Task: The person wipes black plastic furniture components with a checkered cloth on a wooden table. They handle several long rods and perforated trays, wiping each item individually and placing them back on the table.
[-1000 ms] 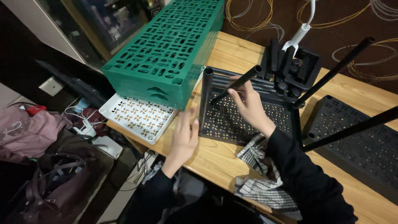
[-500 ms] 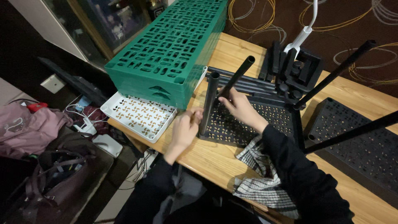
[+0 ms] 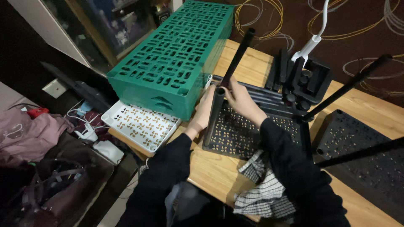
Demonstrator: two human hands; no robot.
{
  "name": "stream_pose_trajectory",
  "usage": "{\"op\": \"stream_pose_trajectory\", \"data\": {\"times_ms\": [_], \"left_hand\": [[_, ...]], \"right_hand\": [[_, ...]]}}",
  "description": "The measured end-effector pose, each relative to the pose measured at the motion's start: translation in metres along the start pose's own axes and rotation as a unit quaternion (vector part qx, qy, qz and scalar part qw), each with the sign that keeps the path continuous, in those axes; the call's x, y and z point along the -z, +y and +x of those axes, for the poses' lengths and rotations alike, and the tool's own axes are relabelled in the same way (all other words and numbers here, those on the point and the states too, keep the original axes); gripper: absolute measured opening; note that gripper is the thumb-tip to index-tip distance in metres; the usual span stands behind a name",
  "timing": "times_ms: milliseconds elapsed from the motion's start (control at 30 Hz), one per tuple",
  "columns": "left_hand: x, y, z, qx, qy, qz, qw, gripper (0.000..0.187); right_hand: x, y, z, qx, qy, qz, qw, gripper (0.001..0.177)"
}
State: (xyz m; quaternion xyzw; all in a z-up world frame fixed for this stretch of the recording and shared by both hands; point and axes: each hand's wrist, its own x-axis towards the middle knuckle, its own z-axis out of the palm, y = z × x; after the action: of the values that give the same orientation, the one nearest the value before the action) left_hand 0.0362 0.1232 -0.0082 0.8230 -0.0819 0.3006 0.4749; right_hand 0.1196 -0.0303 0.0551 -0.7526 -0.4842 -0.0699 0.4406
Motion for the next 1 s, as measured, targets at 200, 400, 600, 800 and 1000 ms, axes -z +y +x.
{"op": "stream_pose_trajectory", "data": {"times_ms": [200,400,600,800,1000], "left_hand": [[0.003,0.006,0.006,0.067,0.003,-0.083,0.994,0.042],[0.006,0.024,0.009,0.002,0.055,-0.075,0.996,0.042],[0.014,0.032,0.011,0.035,0.040,-0.049,0.997,0.037],[0.008,0.029,0.014,0.031,0.062,-0.016,0.997,0.042],[0.007,0.030,0.009,0.027,0.054,0.026,0.998,0.042]], "right_hand": [[0.001,0.014,0.011,-0.123,-0.057,0.020,0.991,0.035],[0.004,0.011,0.014,-0.083,-0.065,0.107,0.989,0.034],[0.001,0.000,0.014,-0.077,-0.056,0.073,0.993,0.032],[0.000,-0.004,0.015,-0.082,-0.042,0.044,0.995,0.031],[0.000,-0.003,0.014,-0.075,-0.039,0.053,0.995,0.027]]}}
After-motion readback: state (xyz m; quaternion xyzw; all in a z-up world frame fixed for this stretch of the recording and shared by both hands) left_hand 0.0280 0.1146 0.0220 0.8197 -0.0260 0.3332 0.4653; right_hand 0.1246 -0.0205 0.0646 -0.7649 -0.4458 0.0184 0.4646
